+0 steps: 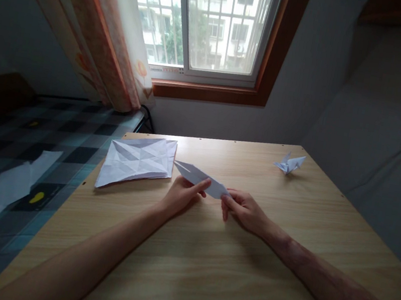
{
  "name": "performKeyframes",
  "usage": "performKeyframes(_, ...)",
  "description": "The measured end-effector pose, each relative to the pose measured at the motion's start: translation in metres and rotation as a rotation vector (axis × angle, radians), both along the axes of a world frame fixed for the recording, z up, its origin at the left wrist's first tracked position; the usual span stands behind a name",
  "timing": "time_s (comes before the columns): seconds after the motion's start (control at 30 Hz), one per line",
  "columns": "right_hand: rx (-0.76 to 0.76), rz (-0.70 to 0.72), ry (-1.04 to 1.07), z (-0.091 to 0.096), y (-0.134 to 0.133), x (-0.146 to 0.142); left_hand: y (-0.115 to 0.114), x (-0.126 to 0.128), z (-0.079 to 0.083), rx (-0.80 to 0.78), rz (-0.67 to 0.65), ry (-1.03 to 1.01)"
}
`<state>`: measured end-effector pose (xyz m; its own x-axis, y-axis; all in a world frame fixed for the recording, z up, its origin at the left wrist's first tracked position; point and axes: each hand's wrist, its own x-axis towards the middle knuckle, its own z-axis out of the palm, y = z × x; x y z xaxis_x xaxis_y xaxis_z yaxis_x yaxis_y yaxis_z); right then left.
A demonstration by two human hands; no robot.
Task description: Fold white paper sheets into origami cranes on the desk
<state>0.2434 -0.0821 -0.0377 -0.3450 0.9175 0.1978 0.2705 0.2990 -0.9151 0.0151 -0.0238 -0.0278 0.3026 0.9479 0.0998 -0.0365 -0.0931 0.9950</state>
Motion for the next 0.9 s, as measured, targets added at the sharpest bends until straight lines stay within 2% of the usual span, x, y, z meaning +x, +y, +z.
performKeyframes(0.1, 0.017, 0.063, -0.033, 0.002, -0.001, 0.000, -0.003, 0.001, -0.001, 0.010, 0.021, 0.005)
performKeyframes(0.23, -0.022, 0.032, -0.014, 0.003, -0.004, -0.002, -0.005, 0.001, 0.000, -0.001, 0.035, 0.007)
performKeyframes(0.47, 0.039, -0.003, -0.022, -0.003, -0.001, -0.004, -0.007, 0.001, 0.007, -0.006, 0.017, 0.037)
performKeyframes(0.7, 0.019, -0.023, -0.035, -0.001, -0.003, 0.000, -0.004, -0.001, -0.003, 0.026, -0.045, 0.093)
performKeyframes(0.9, 0.138, 0.007, -0.096, 0.000, 0.001, -0.003, -0.001, -0.002, -0.009, 0.072, -0.043, 0.131)
